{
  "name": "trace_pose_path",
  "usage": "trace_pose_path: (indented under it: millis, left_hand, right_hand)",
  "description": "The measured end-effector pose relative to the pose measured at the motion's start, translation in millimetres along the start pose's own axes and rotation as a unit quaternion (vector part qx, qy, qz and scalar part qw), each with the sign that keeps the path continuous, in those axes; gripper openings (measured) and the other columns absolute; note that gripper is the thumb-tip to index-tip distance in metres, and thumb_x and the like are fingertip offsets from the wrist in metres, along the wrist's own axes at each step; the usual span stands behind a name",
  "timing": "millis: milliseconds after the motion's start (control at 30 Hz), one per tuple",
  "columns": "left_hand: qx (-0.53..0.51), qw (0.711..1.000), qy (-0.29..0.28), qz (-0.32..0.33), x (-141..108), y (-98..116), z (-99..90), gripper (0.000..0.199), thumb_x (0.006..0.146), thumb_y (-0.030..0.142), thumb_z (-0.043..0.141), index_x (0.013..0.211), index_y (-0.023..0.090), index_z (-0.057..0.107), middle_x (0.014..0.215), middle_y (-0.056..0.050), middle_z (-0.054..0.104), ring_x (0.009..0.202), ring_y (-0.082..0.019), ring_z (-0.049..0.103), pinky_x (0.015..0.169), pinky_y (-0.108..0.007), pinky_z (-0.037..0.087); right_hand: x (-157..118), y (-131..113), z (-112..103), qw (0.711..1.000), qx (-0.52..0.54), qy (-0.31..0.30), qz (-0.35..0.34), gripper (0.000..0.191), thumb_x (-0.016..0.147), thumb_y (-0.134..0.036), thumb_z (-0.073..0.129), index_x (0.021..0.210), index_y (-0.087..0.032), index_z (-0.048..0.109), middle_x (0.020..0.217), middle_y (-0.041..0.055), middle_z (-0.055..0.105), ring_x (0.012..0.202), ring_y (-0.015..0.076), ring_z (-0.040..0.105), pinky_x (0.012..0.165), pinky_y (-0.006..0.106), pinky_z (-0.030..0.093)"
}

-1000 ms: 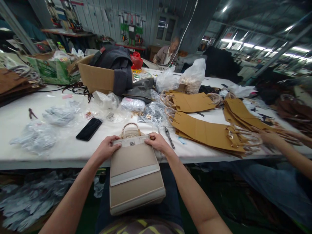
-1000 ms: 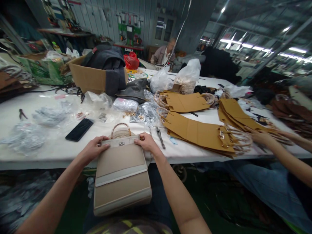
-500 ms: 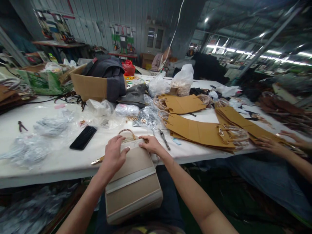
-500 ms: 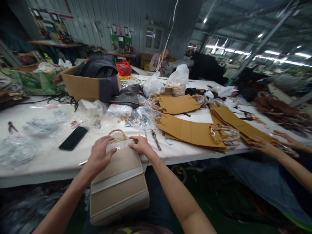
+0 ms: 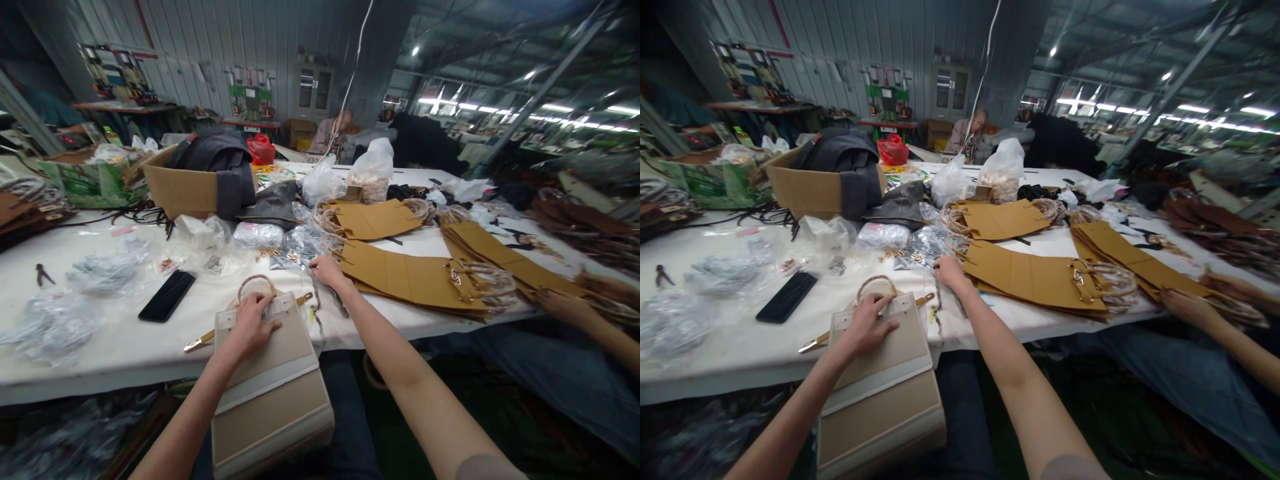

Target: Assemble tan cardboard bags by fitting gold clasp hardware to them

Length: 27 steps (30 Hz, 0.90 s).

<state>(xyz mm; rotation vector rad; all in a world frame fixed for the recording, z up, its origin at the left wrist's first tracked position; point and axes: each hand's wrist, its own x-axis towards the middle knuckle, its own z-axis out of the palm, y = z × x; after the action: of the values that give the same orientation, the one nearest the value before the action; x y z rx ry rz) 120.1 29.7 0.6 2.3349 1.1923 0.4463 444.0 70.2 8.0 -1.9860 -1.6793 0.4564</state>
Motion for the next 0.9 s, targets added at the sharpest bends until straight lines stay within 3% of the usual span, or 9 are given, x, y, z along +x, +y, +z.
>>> trace_pose_path:
  millis: [133, 267, 467, 600, 900]
  left_hand:
    - [-0.001, 1.000, 0.000, 0.004, 3.5, 1.7, -1.2, 0.059, 0.084, 0.034, 0.088, 0.141, 0.024, 0.074, 0.140, -0.016, 0.064, 0.137, -0.043, 0.059, 0.123, -0.058, 0.046]
    - [-0.015, 1.000, -0.011, 0.003, 7.4, 1.2, -2.6, 0.059, 0.084, 0.034, 0.087, 0.140, 0.021, 0.072, 0.141, -0.017, 0.065, 0.138, -0.041, 0.059, 0.122, -0.055, 0.046]
    - [-0.016, 1.000, -0.012, -0.008, 8.8, 0.1, -2.7, 0.061, 0.084, 0.034, 0.090, 0.140, 0.020, 0.071, 0.144, -0.016, 0.067, 0.140, -0.042, 0.059, 0.122, -0.057, 0.045]
    - [-0.015, 1.000, -0.007, -0.011, 8.4, 1.1, -3.1, 0.059, 0.081, 0.034, 0.093, 0.135, 0.019, 0.073, 0.141, -0.017, 0.068, 0.137, -0.042, 0.061, 0.120, -0.054, 0.047]
    - [-0.020, 1.000, -0.010, -0.016, 8.3, 2.2, -3.2, 0.054, 0.080, 0.033, 0.095, 0.129, 0.019, 0.075, 0.140, -0.017, 0.069, 0.135, -0.042, 0.060, 0.116, -0.054, 0.047]
  right_hand:
    - [3.7, 7.8, 8.6, 1.000, -0.012, 0.002, 0.007, 0.026, 0.084, -0.005, 0.073, 0.095, -0.020, 0.092, 0.107, 0.0122, 0.088, 0.106, 0.0289, 0.079, 0.100, 0.033, 0.054]
    - [6.6, 15.2, 3.9, 1.000, 0.005, 0.016, 0.012, 0.016, 0.085, -0.012, 0.079, 0.092, -0.020, 0.091, 0.102, 0.0110, 0.088, 0.101, 0.0277, 0.079, 0.096, 0.033, 0.055]
    - [6.5, 20.2, 2.3, 0.997, 0.054, 0.060, 0.014, 0.017, 0.093, -0.023, 0.078, 0.105, -0.018, 0.090, 0.100, 0.0071, 0.088, 0.093, 0.0225, 0.078, 0.093, 0.029, 0.058]
    - [7.5, 20.4, 8.3, 0.994, 0.066, 0.082, 0.024, 0.022, 0.092, -0.022, 0.079, 0.110, -0.019, 0.090, 0.105, 0.0085, 0.088, 0.097, 0.0245, 0.080, 0.098, 0.032, 0.059]
    - [8.7, 19.9, 17.4, 0.991, 0.073, 0.105, 0.039, 0.020, 0.094, -0.022, 0.071, 0.104, -0.017, 0.088, 0.104, 0.0101, 0.087, 0.098, 0.0255, 0.079, 0.098, 0.034, 0.059]
